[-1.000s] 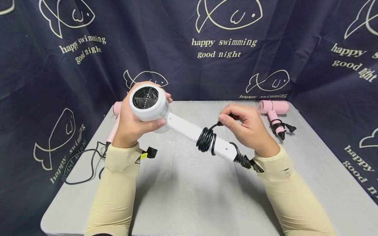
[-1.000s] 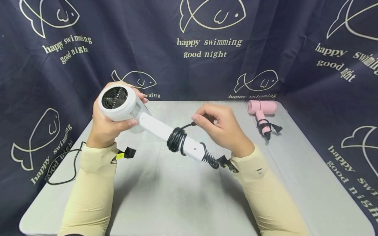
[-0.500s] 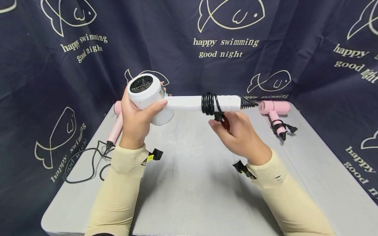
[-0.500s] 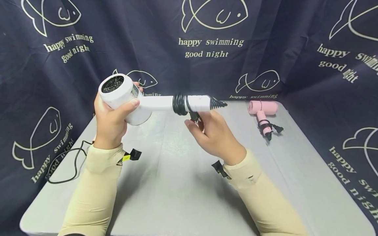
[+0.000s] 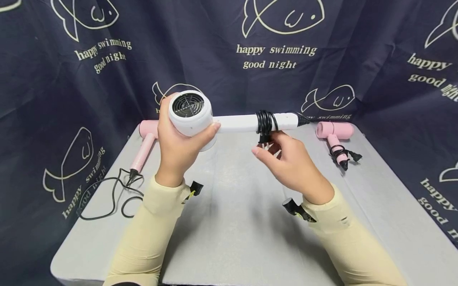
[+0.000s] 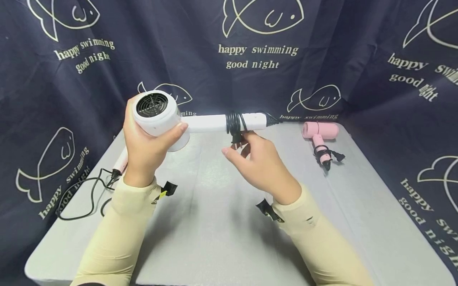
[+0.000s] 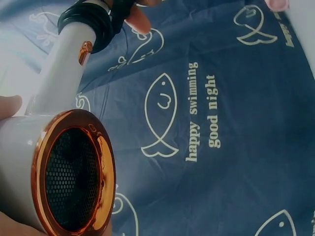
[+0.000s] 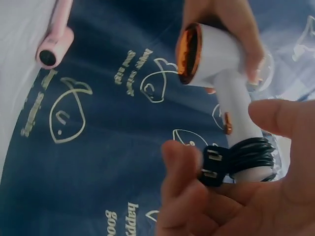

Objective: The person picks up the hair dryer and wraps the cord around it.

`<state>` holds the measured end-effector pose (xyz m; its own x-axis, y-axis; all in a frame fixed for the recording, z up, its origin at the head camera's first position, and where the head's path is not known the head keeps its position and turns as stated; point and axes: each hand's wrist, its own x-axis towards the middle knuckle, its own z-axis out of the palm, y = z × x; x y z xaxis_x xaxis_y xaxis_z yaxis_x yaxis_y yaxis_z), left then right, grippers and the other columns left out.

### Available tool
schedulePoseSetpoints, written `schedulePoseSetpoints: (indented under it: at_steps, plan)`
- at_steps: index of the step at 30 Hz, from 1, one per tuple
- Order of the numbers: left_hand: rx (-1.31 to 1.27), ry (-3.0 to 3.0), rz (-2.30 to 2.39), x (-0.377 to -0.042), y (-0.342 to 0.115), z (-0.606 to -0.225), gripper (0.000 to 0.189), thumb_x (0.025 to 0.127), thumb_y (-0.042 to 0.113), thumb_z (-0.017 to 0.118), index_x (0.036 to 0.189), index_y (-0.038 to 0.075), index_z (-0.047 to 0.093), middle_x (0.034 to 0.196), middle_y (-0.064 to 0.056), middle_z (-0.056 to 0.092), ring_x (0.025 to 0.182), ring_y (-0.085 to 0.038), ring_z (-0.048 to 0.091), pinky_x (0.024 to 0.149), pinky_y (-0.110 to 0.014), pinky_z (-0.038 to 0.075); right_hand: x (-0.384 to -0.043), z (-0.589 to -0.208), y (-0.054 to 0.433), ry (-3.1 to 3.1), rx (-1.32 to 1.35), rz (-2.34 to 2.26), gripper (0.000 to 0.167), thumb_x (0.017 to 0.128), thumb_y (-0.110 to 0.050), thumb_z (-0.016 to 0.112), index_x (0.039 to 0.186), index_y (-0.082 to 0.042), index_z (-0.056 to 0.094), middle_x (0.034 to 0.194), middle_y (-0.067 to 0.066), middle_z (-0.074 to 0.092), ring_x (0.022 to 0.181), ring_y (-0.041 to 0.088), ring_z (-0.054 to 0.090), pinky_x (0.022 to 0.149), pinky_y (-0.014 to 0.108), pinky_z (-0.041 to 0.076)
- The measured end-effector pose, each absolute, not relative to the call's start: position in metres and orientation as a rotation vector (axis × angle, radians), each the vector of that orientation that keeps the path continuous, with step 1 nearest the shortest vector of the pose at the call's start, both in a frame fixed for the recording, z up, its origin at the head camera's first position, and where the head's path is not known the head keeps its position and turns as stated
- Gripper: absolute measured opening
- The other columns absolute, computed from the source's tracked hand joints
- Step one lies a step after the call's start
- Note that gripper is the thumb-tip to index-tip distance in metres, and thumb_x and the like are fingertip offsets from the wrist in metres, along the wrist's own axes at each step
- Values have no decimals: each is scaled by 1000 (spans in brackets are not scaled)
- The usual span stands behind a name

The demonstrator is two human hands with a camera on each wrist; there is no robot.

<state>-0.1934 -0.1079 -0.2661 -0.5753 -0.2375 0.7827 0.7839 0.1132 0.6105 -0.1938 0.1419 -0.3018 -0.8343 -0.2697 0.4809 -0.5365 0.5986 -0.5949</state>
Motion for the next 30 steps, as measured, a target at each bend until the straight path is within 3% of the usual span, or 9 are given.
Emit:
schedulePoseSetpoints:
  at_steps: [2,5,8,13,15,18,23,27,30]
  plan:
    - [-550,-1574,-1562,-193,-108,-266,71,64,-4,89,127,-5,56,121,-10,64,117,-22,58,108,-38,45,-194,-299,142,-2484,614,1326,24,99,-32,68,116,-16,64,96,2,75,77,16,68,67,28,54]
    - [-531,-1562,-1558,-193,-108,-266,72,65,-5,88,129,-5,55,123,-9,63,118,-22,58,109,-38,45,-198,-298,140,-2312,554,1656,38,99,-24,70,130,-19,49,103,6,79,78,20,72,67,27,55]
    - [-502,-1556,-1571,-193,-107,-267,73,65,-5,88,130,-4,55,125,-9,62,119,-21,58,110,-38,45,-203,-300,139,-2046,525,1872,52,95,-13,74,130,-22,37,97,6,80,75,18,72,66,26,55]
    - [-490,-1564,-1578,-193,-107,-266,73,65,-5,88,131,-4,55,126,-10,62,120,-20,57,110,-37,45,-208,-302,142,-1869,531,1815,94,84,-4,83,155,-30,27,80,3,76,70,14,71,69,24,57]
    - [-486,-1573,-1580,-193,-107,-266,73,66,-5,88,131,-3,55,126,-10,63,119,-20,58,109,-37,45,-210,-303,144,-1899,531,1684,106,81,-5,86,160,-34,22,76,4,72,68,14,69,63,24,54]
    - [-468,-1602,-1564,-193,-107,-266,72,66,-3,88,130,-3,55,124,-9,63,117,-19,58,107,-36,46,-213,-306,145,-1963,574,1430,103,78,-5,89,159,-30,30,81,5,73,71,14,68,62,24,52]
    - [-443,-1689,-1526,-192,-108,-267,72,66,-1,91,129,-1,56,119,-9,66,110,-17,61,100,-33,49,-217,-315,142,-2057,575,899,79,79,-7,87,148,-17,49,85,3,79,64,11,66,55,22,45]
    - [-390,-1819,-1448,-194,-111,-271,75,67,6,94,131,3,55,118,-6,69,105,-14,63,94,-30,51,-219,-320,143,-2065,505,553,65,80,-19,86,140,-17,59,81,-2,78,48,15,57,43,32,34]
    - [-339,-1939,-1394,-204,-118,-277,78,68,18,96,134,11,54,114,-1,71,99,-10,64,89,-30,52,-221,-321,146,-2026,496,378,60,75,-33,88,130,-20,68,84,3,69,56,26,53,47,40,33]
